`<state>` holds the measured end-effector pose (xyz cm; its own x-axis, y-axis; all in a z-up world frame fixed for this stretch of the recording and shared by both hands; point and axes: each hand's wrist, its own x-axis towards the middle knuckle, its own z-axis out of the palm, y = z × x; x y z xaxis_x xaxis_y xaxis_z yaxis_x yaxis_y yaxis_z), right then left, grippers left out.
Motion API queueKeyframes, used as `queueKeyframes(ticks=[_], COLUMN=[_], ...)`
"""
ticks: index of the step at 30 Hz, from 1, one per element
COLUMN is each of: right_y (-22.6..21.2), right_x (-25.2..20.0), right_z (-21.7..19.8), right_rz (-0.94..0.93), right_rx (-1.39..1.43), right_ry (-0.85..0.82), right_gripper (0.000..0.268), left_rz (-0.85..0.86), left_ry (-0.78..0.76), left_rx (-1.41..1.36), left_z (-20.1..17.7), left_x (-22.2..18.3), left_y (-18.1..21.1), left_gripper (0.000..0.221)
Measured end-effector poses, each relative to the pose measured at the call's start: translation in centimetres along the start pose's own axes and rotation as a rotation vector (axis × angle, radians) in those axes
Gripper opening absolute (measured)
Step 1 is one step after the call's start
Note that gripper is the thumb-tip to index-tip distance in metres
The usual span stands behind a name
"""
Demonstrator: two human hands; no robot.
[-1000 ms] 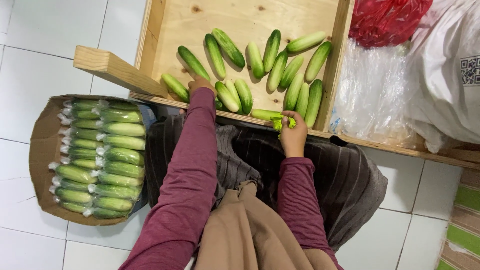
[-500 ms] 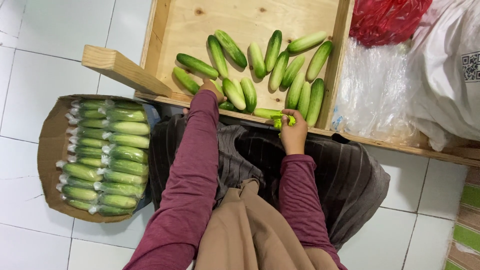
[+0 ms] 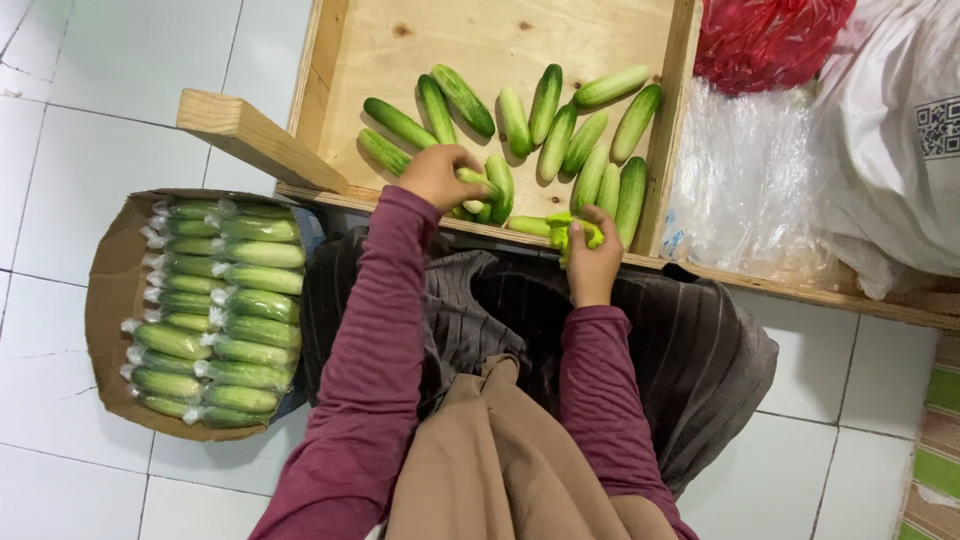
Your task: The person picks up cucumbers from a wooden crate, places them into plastic bags, ties the bags, and puts the packaged cucumbers into a cardboard box.
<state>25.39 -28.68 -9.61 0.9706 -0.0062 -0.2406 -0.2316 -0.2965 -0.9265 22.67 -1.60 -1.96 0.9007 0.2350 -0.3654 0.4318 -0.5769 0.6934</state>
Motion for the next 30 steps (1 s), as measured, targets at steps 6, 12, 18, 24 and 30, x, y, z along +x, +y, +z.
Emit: queueKeyframes(ticks=[6,12,18,24,30], right_y=[-0.3,-3.5,-2.9,-3.3,-1.3], right_x=[-1.3,-4.7,-7.5,-7.7,-4.3], right_z=[-0.2,1.4,4.1,3.8,2.5], right_rz=[-0.287,-0.455,-0.645,-0.685,-0.601], right_rx=[0.673,0.346,-0.039,-0.081,-0.120], right_ry=[-0.126,-0.359,-0.370,-0.302,-0.186], right_gripper=[0.050,0.042,0.040,0.040,0.035], left_rz=[0.310,-0.080,-0.214,-0.054,0.042], left_ry=[-0.234,0.000,0.389,0.330,0.083], left_rx=[-0.540,-1.385,-1.201,-0.986,-0.734], left_z=[1.9,19.3,22.2,21.1,25.0], left_x=[-5.6,0.3,6.1,2.6,3.2], left_y=[3.2,-6.1,-11.0,-6.8,-9.4], left_gripper=[0.052,0.035,0.031,0.014,0.036])
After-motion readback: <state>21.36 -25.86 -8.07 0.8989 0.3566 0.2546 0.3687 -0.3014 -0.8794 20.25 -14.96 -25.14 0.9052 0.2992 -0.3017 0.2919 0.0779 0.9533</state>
